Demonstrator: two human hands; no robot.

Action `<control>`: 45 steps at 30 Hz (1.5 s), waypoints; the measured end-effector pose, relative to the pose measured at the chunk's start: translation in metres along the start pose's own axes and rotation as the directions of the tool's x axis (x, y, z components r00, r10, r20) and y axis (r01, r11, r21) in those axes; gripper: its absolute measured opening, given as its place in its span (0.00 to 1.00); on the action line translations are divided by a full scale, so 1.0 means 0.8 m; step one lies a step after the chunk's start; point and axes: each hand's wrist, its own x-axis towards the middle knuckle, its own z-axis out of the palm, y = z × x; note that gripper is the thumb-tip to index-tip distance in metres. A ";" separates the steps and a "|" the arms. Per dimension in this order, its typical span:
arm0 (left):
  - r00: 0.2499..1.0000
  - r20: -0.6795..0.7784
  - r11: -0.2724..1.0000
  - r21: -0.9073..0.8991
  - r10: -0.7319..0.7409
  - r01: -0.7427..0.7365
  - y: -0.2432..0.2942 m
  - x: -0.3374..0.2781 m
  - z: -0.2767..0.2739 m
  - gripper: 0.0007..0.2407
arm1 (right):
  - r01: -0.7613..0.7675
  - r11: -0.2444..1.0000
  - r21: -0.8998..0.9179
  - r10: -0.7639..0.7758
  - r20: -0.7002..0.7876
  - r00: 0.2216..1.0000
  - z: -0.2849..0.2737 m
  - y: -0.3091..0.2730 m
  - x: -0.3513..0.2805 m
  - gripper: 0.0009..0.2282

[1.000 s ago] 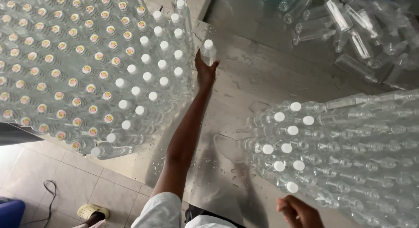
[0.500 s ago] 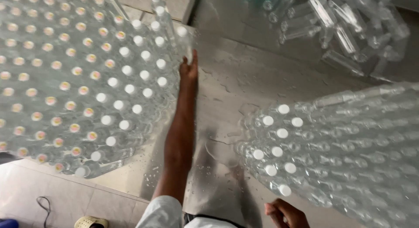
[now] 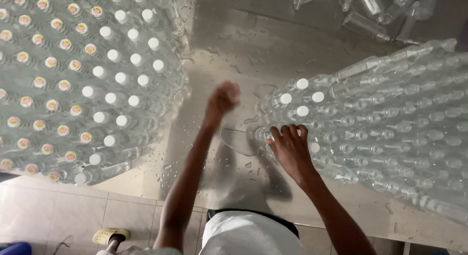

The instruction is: Arranging water bottles on a production table and manually tightening plastic caps onto them.

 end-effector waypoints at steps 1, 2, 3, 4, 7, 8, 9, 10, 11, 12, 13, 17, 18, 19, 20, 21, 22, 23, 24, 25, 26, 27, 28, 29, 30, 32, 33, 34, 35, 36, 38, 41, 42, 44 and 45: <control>1.000 -0.004 1.000 0.004 -0.002 0.002 -0.015 -0.032 -0.012 0.19 | 0.001 1.000 0.006 -0.001 0.001 1.000 0.002 -0.002 -0.002 0.14; 0.986 0.168 0.895 0.438 0.012 -0.085 -0.031 -0.068 -0.024 0.29 | 0.046 0.999 0.006 -0.046 -0.045 0.998 0.004 -0.002 -0.004 0.13; 0.946 0.318 0.607 0.764 -0.058 -0.220 -0.047 -0.105 -0.036 0.40 | 0.091 0.996 0.005 -0.090 -0.092 0.992 0.006 -0.003 -0.006 0.13; 0.953 0.298 0.604 0.769 -0.047 -0.211 -0.059 -0.135 -0.033 0.40 | 0.114 0.993 0.014 -0.112 -0.092 0.989 0.002 -0.010 -0.011 0.13; 0.903 0.430 0.307 0.857 0.019 -0.414 -0.068 -0.190 -0.023 0.53 | 0.207 0.973 0.105 -0.181 -0.212 0.960 -0.021 -0.038 -0.009 0.10; 0.885 0.458 0.351 0.818 0.084 -0.456 -0.065 -0.205 -0.013 0.51 | 0.218 0.959 0.179 -0.174 -0.230 0.957 -0.039 -0.045 -0.014 0.11; 0.863 0.482 0.389 0.774 0.150 -0.500 -0.063 -0.219 -0.003 0.50 | 0.229 0.940 0.253 -0.166 -0.246 0.955 -0.056 -0.052 -0.020 0.13; 0.879 0.449 0.382 0.792 0.162 -0.476 -0.052 -0.228 0.005 0.50 | 0.260 0.927 0.271 -0.196 -0.241 0.951 -0.088 -0.054 -0.018 0.13; 0.826 0.521 0.392 0.728 0.217 -0.562 -0.041 -0.238 0.012 0.44 | 0.267 0.857 0.440 -0.206 -0.182 0.962 -0.119 -0.056 -0.017 0.12; 0.751 0.600 0.386 0.646 0.277 -0.659 -0.028 -0.232 0.020 0.39 | 0.257 0.771 0.583 -0.222 -0.133 0.966 -0.150 -0.053 -0.007 0.11; 0.756 0.586 0.369 0.660 0.293 -0.655 -0.036 -0.256 0.015 0.39 | 0.284 0.759 0.586 -0.248 -0.142 0.958 -0.143 -0.049 -0.007 0.11; 0.999 0.047 0.725 0.687 0.026 -0.051 -0.026 -0.278 0.011 0.25 | 0.182 0.747 0.640 -0.061 -0.206 0.977 -0.102 -0.045 0.015 0.17; 0.999 -0.026 0.910 0.412 -0.030 0.038 -0.029 -0.282 0.023 0.13 | 0.156 0.899 0.410 -0.044 -0.269 0.962 -0.089 -0.040 0.007 0.17; 0.998 -0.058 0.918 0.394 -0.028 0.049 -0.043 -0.297 0.015 0.13 | 0.173 0.893 0.415 -0.073 -0.247 0.966 -0.094 -0.049 -0.006 0.17; 0.981 -0.159 0.962 0.235 -0.107 0.143 -0.049 -0.296 0.004 0.15 | 0.147 0.842 0.519 -0.050 -0.196 0.979 -0.099 -0.055 -0.012 0.16; 0.949 -0.244 0.974 0.061 -0.199 0.219 -0.055 -0.292 -0.005 0.16 | 0.114 0.780 0.615 -0.033 -0.141 0.989 -0.104 -0.060 -0.017 0.16; 0.948 -0.232 0.970 0.055 -0.218 0.236 -0.058 -0.297 -0.015 0.16 | 0.094 0.787 0.610 -0.018 -0.129 0.991 -0.100 -0.064 -0.022 0.16; 0.930 -0.289 0.971 0.004 -0.227 0.238 -0.063 -0.300 -0.025 0.15 | 0.109 0.803 0.586 -0.049 -0.117 0.992 -0.094 -0.066 -0.027 0.15; 0.909 -0.336 0.968 -0.047 -0.247 0.246 -0.071 -0.302 -0.032 0.14 | 0.114 0.822 0.558 -0.070 -0.100 0.992 -0.089 -0.065 -0.036 0.14; 0.909 -0.314 0.961 -0.053 -0.275 0.272 -0.067 -0.305 -0.025 0.14 | 0.082 0.832 0.548 -0.043 -0.084 0.996 -0.084 -0.061 -0.046 0.14; 0.902 -0.343 0.964 -0.048 -0.262 0.262 -0.060 -0.303 -0.020 0.16 | 0.095 0.856 0.508 -0.069 -0.069 0.995 -0.077 -0.058 -0.050 0.14; 0.895 -0.371 0.967 -0.043 -0.249 0.251 -0.051 -0.302 -0.016 0.18 | 0.107 0.877 0.468 -0.095 -0.050 0.994 -0.072 -0.056 -0.054 0.13; 0.896 -0.360 0.965 -0.047 -0.259 0.259 -0.054 -0.300 -0.017 0.18 | 0.096 0.882 0.461 -0.085 -0.045 0.995 -0.072 -0.054 -0.057 0.13; 0.908 -0.329 0.964 -0.029 -0.259 0.264 -0.057 -0.299 -0.018 0.22 | 0.092 0.892 0.443 -0.100 -0.005 0.995 -0.073 -0.052 -0.060 0.14; 0.920 -0.303 0.966 -0.007 -0.250 0.260 -0.056 -0.297 -0.022 0.26 | 0.097 0.898 0.429 -0.121 0.030 0.992 -0.072 -0.053 -0.058 0.14; 0.933 -0.265 0.964 0.037 -0.243 0.262 -0.063 -0.297 -0.028 0.32 | 0.113 0.904 0.412 -0.143 0.042 0.989 -0.074 -0.053 -0.057 0.14; 0.944 -0.231 0.962 0.081 -0.237 0.262 -0.065 -0.296 -0.032 0.37 | 0.132 0.908 0.398 -0.167 0.056 0.984 -0.074 -0.053 -0.055 0.14; 0.944 -0.231 0.963 0.079 -0.235 0.259 -0.050 -0.298 -0.021 0.37 | 0.134 0.908 0.396 -0.169 0.055 0.984 -0.075 -0.053 -0.049 0.14; 0.949 -0.220 0.960 0.115 -0.226 0.255 -0.036 -0.300 -0.010 0.33 | 0.175 0.906 0.386 -0.217 0.070 0.974 -0.075 -0.053 -0.043 0.15; 0.953 -0.209 0.956 0.150 -0.218 0.252 -0.021 -0.303 0.001 0.30 | 0.214 0.901 0.377 -0.264 0.086 0.961 -0.075 -0.054 -0.038 0.16; 0.967 -0.149 0.940 0.246 -0.205 0.237 0.045 -0.320 0.049 0.27 | 0.238 0.873 0.427 -0.303 0.091 0.949 -0.095 -0.062 -0.022 0.16; 0.979 0.035 0.881 0.444 -0.203 0.166 0.054 -0.321 0.041 0.25 | 0.260 0.767 0.587 -0.399 0.118 0.909 -0.124 -0.062 0.004 0.17; 0.965 0.145 0.839 0.534 -0.219 0.110 0.040 -0.320 0.027 0.25 | 0.252 0.674 0.695 -0.467 0.136 0.874 -0.134 -0.060 0.010 0.18; 0.944 0.220 0.819 0.568 -0.246 0.081 0.049 -0.322 0.031 0.25 | 0.237 0.629 0.740 -0.494 0.145 0.858 -0.144 -0.051 0.014 0.16; 0.920 0.286 0.798 0.601 -0.267 0.045 0.055 -0.321 0.033 0.25 | 0.228 0.576 0.785 -0.528 0.143 0.837 -0.150 -0.047 0.018 0.13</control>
